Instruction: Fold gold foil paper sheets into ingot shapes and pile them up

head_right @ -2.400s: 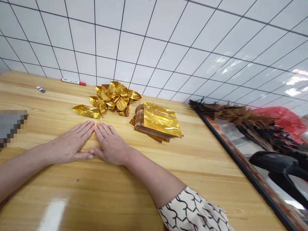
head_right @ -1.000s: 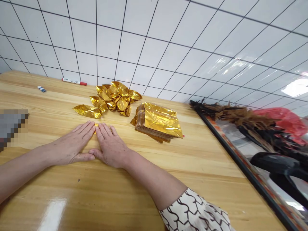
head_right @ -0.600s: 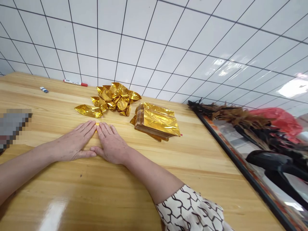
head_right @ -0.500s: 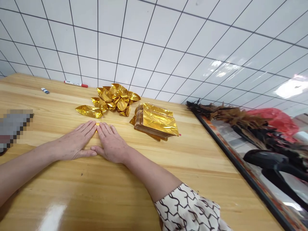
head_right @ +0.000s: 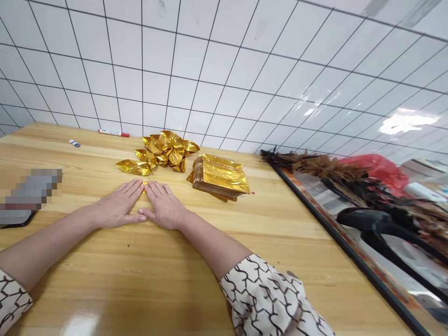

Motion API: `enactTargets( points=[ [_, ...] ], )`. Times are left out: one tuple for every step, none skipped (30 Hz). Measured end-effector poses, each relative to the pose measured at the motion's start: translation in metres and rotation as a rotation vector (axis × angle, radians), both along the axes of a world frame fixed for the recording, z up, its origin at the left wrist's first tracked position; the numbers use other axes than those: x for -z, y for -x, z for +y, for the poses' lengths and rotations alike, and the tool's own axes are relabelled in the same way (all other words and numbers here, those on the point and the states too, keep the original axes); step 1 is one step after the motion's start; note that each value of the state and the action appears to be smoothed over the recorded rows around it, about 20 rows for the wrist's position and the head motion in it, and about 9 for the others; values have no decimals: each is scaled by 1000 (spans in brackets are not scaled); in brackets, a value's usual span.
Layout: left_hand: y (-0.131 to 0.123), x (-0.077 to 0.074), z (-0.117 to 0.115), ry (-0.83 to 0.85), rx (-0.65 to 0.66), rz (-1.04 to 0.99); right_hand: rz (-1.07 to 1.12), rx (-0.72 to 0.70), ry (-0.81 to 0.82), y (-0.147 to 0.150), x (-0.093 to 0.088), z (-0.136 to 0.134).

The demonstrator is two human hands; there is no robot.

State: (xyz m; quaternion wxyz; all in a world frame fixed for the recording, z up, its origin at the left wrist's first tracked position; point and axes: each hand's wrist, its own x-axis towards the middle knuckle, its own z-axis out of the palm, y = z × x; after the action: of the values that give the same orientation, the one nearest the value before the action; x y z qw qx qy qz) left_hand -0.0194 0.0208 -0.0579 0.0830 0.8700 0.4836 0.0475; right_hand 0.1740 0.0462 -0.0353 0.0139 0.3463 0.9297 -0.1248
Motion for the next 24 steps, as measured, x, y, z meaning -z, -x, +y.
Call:
enactTargets(
  points=[
    [1, 2, 1, -16, 4, -5, 1, 5, -2, 0, 0, 0],
    [1, 3, 1, -34, 9, -12, 0, 10, -4, 1, 0, 0],
    [2, 5, 2, -51, 12, -19, -1, 15, -6, 1, 0, 0],
    [3, 7, 3, -65, 12, -23, -3, 20, -8, 1, -1, 0],
    [4, 8, 3, -74, 9, -25, -4, 25, -10, 2, -1, 0],
    [5, 9, 3, -77, 4, -25, -7, 31, -11, 2, -1, -1],
    [5, 9, 3, -75, -3, -23, -10, 37, -9, 2, -2, -1],
    [6, 9, 2, -69, -11, -17, -12, 46, -9, 2, -2, -1],
    [6, 8, 2, -59, -19, -7, -12, 53, -8, 3, -3, -1],
    [7, 7, 1, -47, -26, 5, -11, 61, -10, 3, -3, -2],
    [8, 6, 1, -38, -28, 16, -9, 68, -12, 3, -3, -2],
    [9, 5, 0, -34, -27, 25, -7, 74, -14, 3, -3, -2],
    [10, 5, 0, -37, -23, 29, -6, 78, -17, 3, -2, -2],
    [12, 5, 0, -44, -18, 29, -5, 82, -20, 3, -2, -2],
    [13, 6, 0, -53, -13, 25, -3, 85, -23, 3, -2, -1],
    [15, 6, 0, -62, -10, 20, -1, 88, -26, 3, -1, -1],
    [16, 6, 0, -69, -9, 15, 1, 92, -29, 3, -1, -2],
    [17, 6, 0, -73, -8, 11, 2, 99, -32, 2, -1, -2],
    [17, 6, 0, -74, -10, 10, -1, 106, -32, 1, -1, -2],
    [17, 5, -1, -70, -14, 12, -5, 115, -31, 0, -1, -3],
    [17, 4, -1, -62, -20, 17, -10, 123, -29, -1, -1, -3],
    [17, 2, -2, -53, -26, 23, -14, 130, -28, -2, -2, -4],
    [16, 1, -3, -44, -34, 30, -17, 135, -26, -3, -2, -4],
    [16, 0, -3, -39, -41, 38, -19, 140, -25, -4, -2, -4]
  ],
)
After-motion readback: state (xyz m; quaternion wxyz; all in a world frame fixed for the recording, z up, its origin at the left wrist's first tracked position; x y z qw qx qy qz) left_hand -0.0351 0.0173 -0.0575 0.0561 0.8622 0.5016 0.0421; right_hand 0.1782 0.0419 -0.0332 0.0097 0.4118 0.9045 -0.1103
